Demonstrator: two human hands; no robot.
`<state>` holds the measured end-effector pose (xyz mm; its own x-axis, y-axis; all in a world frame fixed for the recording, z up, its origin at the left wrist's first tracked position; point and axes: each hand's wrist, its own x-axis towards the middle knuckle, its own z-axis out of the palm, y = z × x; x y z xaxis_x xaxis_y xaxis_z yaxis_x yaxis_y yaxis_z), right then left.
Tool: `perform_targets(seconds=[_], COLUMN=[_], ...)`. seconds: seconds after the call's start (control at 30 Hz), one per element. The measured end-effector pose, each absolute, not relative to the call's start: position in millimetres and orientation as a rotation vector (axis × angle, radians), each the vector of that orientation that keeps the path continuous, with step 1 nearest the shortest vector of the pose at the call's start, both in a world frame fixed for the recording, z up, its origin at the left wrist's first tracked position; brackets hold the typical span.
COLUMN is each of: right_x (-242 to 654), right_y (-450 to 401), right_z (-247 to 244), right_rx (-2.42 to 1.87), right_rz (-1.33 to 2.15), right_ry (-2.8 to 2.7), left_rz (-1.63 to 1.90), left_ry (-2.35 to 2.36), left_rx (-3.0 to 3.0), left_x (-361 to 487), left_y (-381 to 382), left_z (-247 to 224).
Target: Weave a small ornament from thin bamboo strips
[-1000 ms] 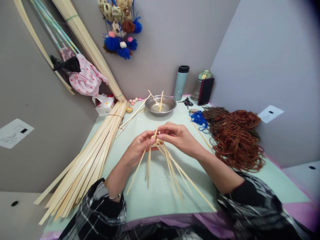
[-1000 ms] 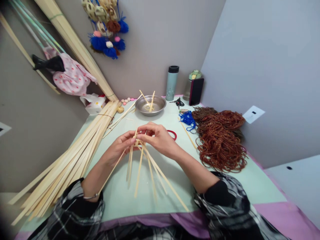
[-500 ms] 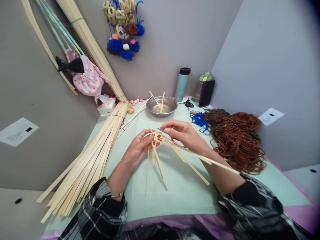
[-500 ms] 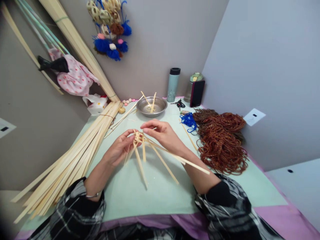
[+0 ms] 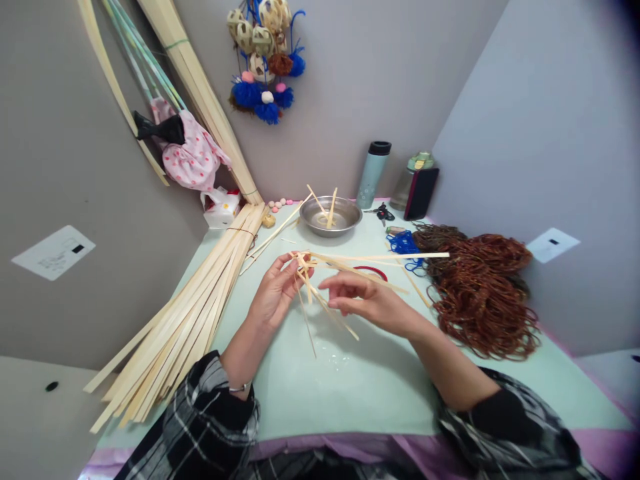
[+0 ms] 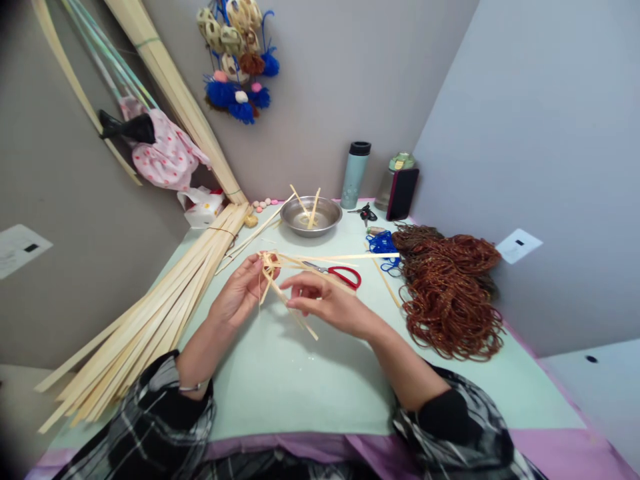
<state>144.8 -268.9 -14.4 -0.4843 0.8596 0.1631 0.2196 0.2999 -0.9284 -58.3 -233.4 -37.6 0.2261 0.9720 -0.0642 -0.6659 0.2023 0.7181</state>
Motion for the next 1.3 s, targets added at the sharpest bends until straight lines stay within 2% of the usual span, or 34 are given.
perform_targets(seconds=[0.13,0.27,0.53,0.77,1.3], right_x=[117,116,118,112,115], right_y=[-272,-271,-272,-269,-266], right_z=[-18,-19,-19,-15,-9], right_rx=[-0.815,-0.799,-0.880,-1.142,-1.205], right_rz=[0.770,0.618,0.695,1.073,1.092], right_ry=[-1.955,-1.966,-1.840,-1.634,-1.715], left_rz=[1.197,1.185,1.259,1.264,1.281], left_ry=[0.597,0.608,0.556,0.577,0.563], left_rx=[0.698,0.718,0.748,0.832,0.973], left_x=[-56,-55,-56,-53,-50], left_y=[-235,-236,-236,-240,-244], left_z=[-40,-41,-41,-37,-35])
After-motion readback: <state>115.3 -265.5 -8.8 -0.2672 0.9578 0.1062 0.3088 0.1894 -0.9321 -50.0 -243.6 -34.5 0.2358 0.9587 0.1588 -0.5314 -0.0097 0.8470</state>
